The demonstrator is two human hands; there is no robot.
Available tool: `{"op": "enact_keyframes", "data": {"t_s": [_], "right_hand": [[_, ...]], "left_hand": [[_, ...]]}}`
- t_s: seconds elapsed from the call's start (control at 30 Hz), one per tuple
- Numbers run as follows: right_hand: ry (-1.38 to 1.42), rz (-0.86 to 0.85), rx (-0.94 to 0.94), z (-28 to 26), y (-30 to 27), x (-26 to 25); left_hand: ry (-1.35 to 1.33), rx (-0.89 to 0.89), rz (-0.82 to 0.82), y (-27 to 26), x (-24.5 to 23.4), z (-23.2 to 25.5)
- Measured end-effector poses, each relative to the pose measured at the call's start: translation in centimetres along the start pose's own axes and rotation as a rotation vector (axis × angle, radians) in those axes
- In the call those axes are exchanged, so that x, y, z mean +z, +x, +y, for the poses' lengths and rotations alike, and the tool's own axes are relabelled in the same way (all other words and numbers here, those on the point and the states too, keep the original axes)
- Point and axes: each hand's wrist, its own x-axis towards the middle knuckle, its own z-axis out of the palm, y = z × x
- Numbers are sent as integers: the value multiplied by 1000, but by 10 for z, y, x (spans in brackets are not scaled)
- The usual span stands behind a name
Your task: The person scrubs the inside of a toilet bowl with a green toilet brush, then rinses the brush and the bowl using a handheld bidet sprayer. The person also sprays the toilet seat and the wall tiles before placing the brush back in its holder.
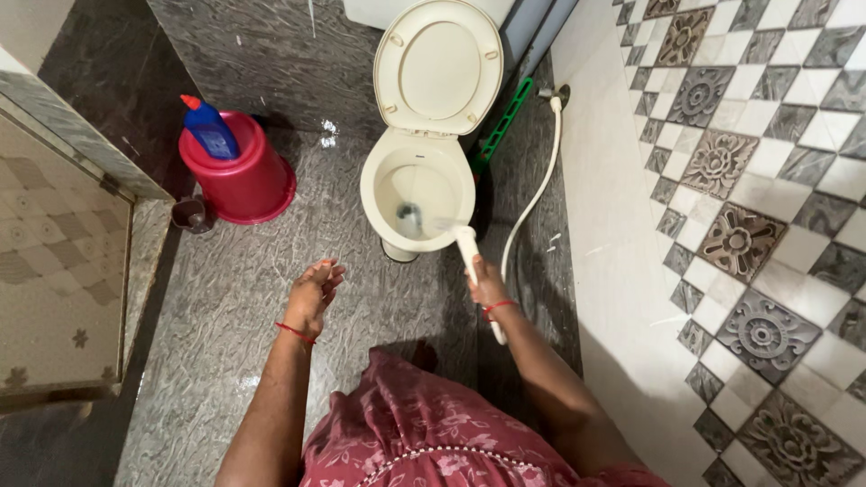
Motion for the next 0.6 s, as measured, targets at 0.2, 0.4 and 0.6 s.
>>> {"op": "enact_keyframes", "data": {"t_s": [0.2, 0.4, 0.6], "right_hand": [[138, 29, -223, -18, 19, 30], [277, 213, -177, -42, 27, -19], [191, 259, 25, -18, 11, -33]], "left_hand": [[35, -20, 10, -13, 6, 4], [29, 0, 19, -21, -7, 2], [34, -18, 50, -18, -12, -11]]}}
